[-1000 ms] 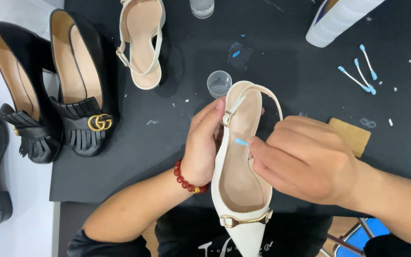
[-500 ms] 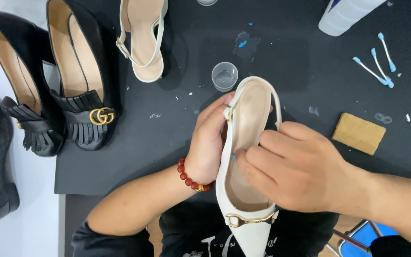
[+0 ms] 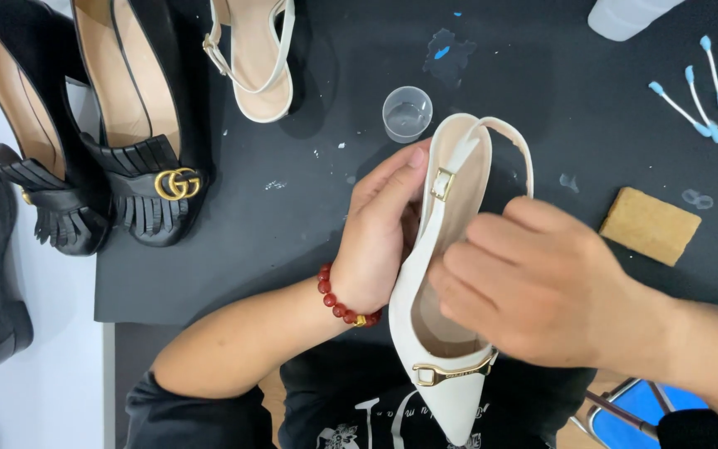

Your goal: The recorder is using cotton swabs and a cleaning solution to remove dirt or stains from the edges and soles of high-heeled shoes at a workbench.

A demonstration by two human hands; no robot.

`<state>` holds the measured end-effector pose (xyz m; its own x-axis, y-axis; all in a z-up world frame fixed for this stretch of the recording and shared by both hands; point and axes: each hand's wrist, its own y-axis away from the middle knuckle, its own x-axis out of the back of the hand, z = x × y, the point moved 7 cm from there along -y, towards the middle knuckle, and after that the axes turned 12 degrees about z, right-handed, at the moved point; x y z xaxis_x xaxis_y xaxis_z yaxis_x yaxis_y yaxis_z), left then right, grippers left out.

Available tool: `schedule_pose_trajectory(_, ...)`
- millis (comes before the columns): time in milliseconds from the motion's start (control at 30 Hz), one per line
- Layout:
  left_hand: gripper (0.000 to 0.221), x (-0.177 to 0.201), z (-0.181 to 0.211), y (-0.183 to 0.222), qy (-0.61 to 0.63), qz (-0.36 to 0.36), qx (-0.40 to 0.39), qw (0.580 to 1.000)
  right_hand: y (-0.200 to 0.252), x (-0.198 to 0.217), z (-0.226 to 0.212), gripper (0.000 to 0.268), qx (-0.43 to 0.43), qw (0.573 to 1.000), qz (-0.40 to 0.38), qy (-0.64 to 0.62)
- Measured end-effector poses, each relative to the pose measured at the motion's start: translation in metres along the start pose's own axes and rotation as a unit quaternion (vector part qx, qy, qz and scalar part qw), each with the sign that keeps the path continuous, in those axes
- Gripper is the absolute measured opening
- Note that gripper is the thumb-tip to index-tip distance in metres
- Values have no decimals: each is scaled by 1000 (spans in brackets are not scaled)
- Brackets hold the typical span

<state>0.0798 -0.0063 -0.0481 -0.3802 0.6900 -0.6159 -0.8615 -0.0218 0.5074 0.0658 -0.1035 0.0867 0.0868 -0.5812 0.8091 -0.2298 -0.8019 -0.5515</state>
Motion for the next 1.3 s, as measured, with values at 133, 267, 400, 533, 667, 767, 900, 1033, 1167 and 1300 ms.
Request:
schedule_pose_trajectory(133, 41, 2, -2, -2, 14, -5, -1, 1000, -1, -2, 3, 20, -19, 1000, 5, -9)
schedule_pose_trajectory(267, 41, 4, -4, -3, -22, -4, -14, 1000, -2, -3, 4, 15, -35, 999, -2, -38)
schedule_pose_trajectory(400, 40, 0, 1, -4, 8, 0, -4, 1000, -4, -5, 4, 18, -47, 998, -10, -41)
schedule_pose_trajectory(533, 41, 3, 0, -5, -12, 11, 1, 1000, -3, -1, 10, 24, -53, 998, 0, -14)
schedule_pose_trajectory(667, 41, 0, 4, -4, -2, -2, 9, 1000, -1, 6, 14, 24, -93, 994, 38, -37)
schedule_pose_trajectory(767, 41, -7, 10, -2, 12, -22, 16, 1000, -1, 14, 22, 18, -154, 983, 54, -87)
schedule_pose_trajectory(900, 48, -14, 14, 1, 10, -46, 26, 999, -2, 14, 18, 23, -144, 982, 59, -109)
schedule_pose_trajectory(1033, 48, -12, 12, 1, 9, -53, 19, 998, -4, 10, 9, 31, -113, 981, 83, -137)
schedule_pose_trajectory(1167, 46, -10, 11, 1, 20, -47, 16, 999, -1, 4, 6, 29, -96, 981, 87, -142)
schedule_pose_trajectory(1300, 42, -9, 11, 1, 23, -33, 18, 999, -4, 8, 11, 29, -84, 986, 98, -103)
